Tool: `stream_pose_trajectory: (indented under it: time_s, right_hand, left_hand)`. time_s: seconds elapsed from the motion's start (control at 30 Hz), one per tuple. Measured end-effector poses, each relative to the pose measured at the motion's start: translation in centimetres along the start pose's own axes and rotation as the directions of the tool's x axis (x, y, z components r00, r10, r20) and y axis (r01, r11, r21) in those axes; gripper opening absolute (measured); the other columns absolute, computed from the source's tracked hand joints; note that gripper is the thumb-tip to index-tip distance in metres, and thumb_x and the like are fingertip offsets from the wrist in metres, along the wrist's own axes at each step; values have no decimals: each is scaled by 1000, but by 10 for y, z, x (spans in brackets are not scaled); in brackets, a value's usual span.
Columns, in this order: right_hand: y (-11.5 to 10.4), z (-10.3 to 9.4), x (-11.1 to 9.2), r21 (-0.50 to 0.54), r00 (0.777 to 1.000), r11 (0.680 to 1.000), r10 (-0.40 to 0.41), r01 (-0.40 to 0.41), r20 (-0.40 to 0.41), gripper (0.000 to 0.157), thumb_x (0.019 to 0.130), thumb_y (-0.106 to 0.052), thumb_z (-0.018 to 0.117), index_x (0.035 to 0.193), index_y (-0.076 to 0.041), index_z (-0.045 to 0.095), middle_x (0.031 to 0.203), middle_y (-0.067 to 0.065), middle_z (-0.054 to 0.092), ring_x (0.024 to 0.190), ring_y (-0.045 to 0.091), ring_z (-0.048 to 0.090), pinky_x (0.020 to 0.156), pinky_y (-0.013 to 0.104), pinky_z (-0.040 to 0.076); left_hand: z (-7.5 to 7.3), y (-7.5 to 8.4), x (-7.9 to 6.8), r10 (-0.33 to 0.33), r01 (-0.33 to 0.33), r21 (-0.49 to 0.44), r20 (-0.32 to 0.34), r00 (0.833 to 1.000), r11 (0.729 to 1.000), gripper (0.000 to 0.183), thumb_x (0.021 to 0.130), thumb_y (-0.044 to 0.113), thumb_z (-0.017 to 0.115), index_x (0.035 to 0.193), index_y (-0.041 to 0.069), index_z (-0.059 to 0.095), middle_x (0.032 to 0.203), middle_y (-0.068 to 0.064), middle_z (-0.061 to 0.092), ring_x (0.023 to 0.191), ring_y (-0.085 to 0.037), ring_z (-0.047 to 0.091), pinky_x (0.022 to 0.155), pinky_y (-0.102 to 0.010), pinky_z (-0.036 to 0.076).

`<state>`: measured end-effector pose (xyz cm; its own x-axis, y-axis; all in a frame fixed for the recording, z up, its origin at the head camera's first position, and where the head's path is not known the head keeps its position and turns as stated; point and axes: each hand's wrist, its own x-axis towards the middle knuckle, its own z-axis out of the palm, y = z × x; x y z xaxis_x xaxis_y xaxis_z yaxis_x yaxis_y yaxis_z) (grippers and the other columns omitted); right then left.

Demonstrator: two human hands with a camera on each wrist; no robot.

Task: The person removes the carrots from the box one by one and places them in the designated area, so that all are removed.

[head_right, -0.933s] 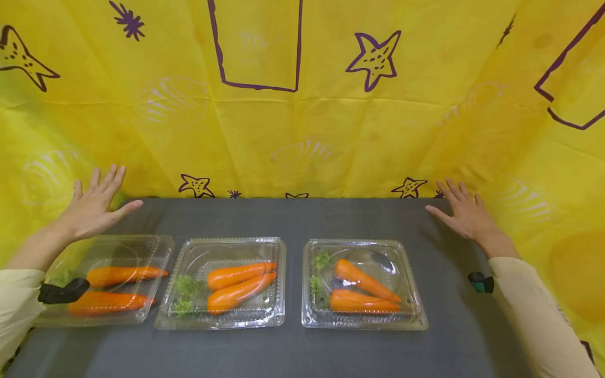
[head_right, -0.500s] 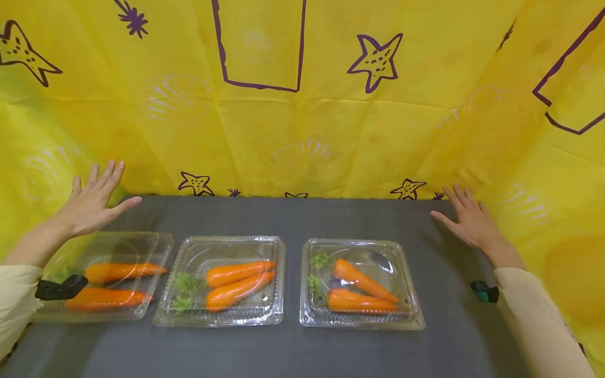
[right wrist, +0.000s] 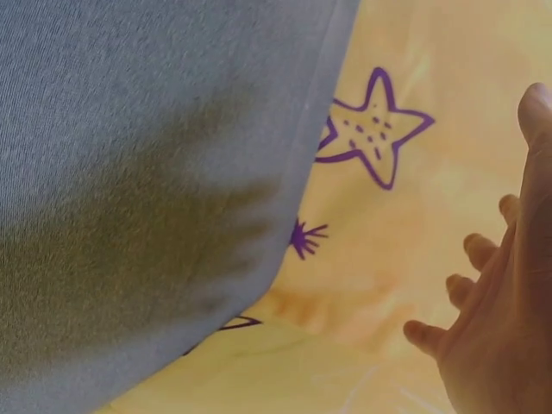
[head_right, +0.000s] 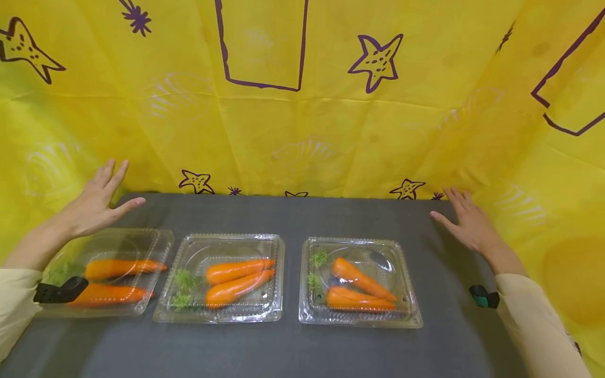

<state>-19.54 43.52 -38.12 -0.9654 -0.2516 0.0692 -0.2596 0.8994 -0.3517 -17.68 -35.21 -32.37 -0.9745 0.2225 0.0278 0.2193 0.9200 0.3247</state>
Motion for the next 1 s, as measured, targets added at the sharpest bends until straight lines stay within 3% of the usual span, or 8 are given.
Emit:
stream_pose_trajectory:
  time_s: [0.17, 0.33, 0.53, 0.8, 1.0]
  right_hand:
    - [-8, -3, -2, 20, 1000, 1000, 3, -4, 17, 78, 102, -36, 47, 158, -11, -1, 162, 22, -6, 146, 44, -8, 111, 69, 2]
    - [-14, -5, -6, 41, 1000, 999, 5, -6, 29, 77, 102, -36, 47, 158, -12, -1, 162, 19, -8, 145, 47, -4, 108, 73, 5]
    - [-21, -8, -12, 133, 1000, 991, -30, 30, -6, 71, 104, -28, 45, 159, -15, 2, 163, 17, -4, 146, 45, -3, 112, 69, 0]
    - [-33, -3, -21, 155, 995, 985, -68, 78, -72, 69, 103, -23, 49, 158, -12, 11, 159, 28, 11, 142, 54, 11, 115, 63, 3]
    - [-45, 3, -31, 193, 991, 975, -92, 110, -98, 68, 102, -19, 51, 159, -20, 13, 160, 24, 13, 143, 51, 11, 120, 51, -1]
  left_hand:
    - [-3, 8, -2, 5, -5, -18, 0, 1000, 1000, 93, 99, 49, 49, 154, 18, -18, 158, -21, -21, 142, -53, -10, 109, -72, 2]
    - [-4, 13, -3, 25, -25, -24, -14, 1000, 999, 90, 99, 48, 49, 156, 19, -14, 160, -25, -10, 144, -50, -5, 110, -71, 4]
    - [-5, 25, -5, 53, -54, -26, -20, 998, 998, 89, 98, 47, 52, 157, 20, -9, 161, -24, 1, 143, -51, 4, 112, -69, 8]
    - [0, 40, -10, 42, -44, -85, -33, 999, 995, 90, 99, 48, 51, 156, 23, -14, 163, -11, -6, 143, -50, 9, 113, -65, 11]
    - [5, 58, -15, 56, -64, -129, -64, 996, 990, 94, 97, 47, 57, 156, 23, -12, 164, -8, -5, 144, -47, 11, 113, -65, 14]
